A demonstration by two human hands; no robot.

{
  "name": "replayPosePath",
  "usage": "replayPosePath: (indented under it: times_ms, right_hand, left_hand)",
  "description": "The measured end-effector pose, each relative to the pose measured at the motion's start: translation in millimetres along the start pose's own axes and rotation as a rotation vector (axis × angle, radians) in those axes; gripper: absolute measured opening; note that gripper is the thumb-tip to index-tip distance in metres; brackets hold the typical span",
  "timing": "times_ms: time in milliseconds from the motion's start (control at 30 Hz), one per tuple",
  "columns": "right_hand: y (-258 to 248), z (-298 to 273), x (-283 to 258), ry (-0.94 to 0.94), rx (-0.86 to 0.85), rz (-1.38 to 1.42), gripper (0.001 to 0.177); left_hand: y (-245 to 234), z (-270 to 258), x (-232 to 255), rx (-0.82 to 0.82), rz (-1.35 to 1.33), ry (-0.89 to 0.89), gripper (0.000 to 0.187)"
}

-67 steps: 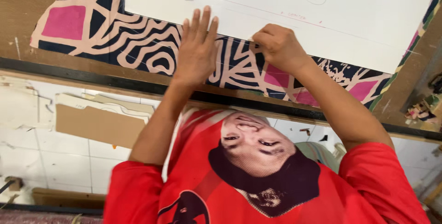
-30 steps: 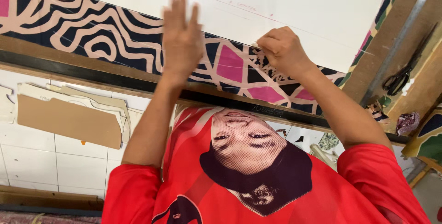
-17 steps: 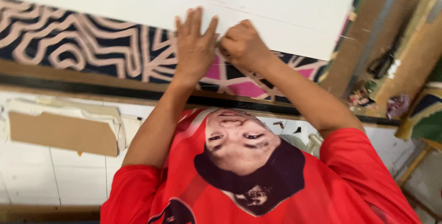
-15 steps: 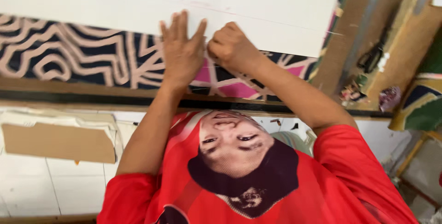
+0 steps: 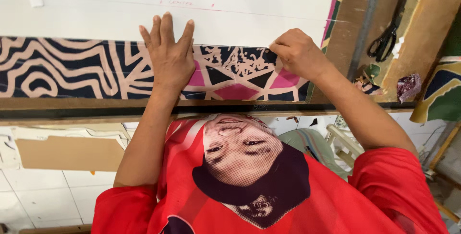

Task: The person aligns a white paper pattern labeled Heritage 3XL on a patterned fabric, secures it with tape, and uses a metal ruler to measure and mark the fabric. The person then removes the tape and pattern, leaving the marked fabric on the table.

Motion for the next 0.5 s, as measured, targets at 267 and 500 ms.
replayPosePath:
  times_ms: [267,500]
  right_hand:
    - [-3.1,-1.6,-8.0,0.026,0.064,-0.021,0.030]
    - [2.9,7.0,-12.0,-0.055,0.122,-0.058,0.026]
  left_hand:
    - [21.0,11.8,107.0,-0.089,-0.127,0.325,0.062]
    - [56.2,23.4,137.3,-0.197,-0.070,0.358,0.061]
Point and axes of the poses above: each hand's wrist, its own z-axis towards the middle knuckle, its own y-axis out of the palm, x = y × z, the point moved 6 cm from there along z, towards the middle knuckle, and after that the axes turned 10 degrees about -y, right-handed, at the moved point
